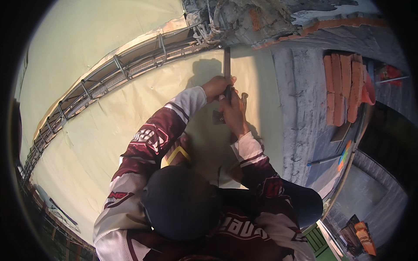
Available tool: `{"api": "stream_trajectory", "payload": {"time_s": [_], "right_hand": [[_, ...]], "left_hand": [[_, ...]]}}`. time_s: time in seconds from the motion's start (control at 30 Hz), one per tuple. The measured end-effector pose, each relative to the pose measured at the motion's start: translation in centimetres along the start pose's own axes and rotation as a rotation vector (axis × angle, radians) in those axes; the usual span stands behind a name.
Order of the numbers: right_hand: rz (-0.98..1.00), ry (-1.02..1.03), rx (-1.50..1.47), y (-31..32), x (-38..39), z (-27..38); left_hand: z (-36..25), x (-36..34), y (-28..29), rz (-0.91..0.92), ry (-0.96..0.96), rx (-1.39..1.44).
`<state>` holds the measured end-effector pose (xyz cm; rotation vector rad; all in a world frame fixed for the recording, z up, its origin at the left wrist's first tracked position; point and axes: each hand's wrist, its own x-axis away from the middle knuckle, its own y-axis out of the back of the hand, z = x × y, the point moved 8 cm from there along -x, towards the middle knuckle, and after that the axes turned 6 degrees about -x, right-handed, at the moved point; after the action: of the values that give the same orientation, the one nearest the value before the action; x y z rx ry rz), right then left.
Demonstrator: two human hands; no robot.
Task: The person is installing rebar on a rooftop, using pliers to secure the rebar to a metal frame. They are working methodically along the edge of the roof, ensuring the rebar is properly aligned and fastened.
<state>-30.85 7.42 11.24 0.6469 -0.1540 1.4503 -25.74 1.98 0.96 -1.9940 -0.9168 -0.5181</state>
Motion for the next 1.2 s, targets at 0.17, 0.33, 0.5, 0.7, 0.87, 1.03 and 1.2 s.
{"api": "stream_trajectory", "payload": {"time_s": [0.17,0.33,0.5,0.7,0.87,1.03,1.2], "right_hand": [[-0.062,0.054,-0.021,-1.1,3.5,-4.1],[-0.493,0.697,0.194,4.5,6.0,0.8],[-0.183,0.658,0.994,3.4,4.7,4.6],[0.217,0.216,1.116,5.2,2.2,1.7],[0.097,0.122,0.973,12.0,4.2,0.8],[-0.140,-0.188,0.880,26.2,8.9,1.0],[-0.640,-0.280,0.466,39.2,13.8,3.9]], "left_hand": [[0.3,2.5,0.0,-0.043,-0.134,-0.594],[-2.0,7.4,-1.2,-0.170,-0.249,-1.140],[-3.1,9.0,-2.9,-0.133,-0.239,-1.533],[-2.9,9.4,-5.3,-0.067,-0.270,-1.792],[-5.2,16.2,-10.3,-0.158,-1.280,-1.769],[-5.8,17.9,-7.5,-0.100,-1.208,-1.495],[-4.7,16.9,-5.6,-0.084,-1.001,-1.450]]}}
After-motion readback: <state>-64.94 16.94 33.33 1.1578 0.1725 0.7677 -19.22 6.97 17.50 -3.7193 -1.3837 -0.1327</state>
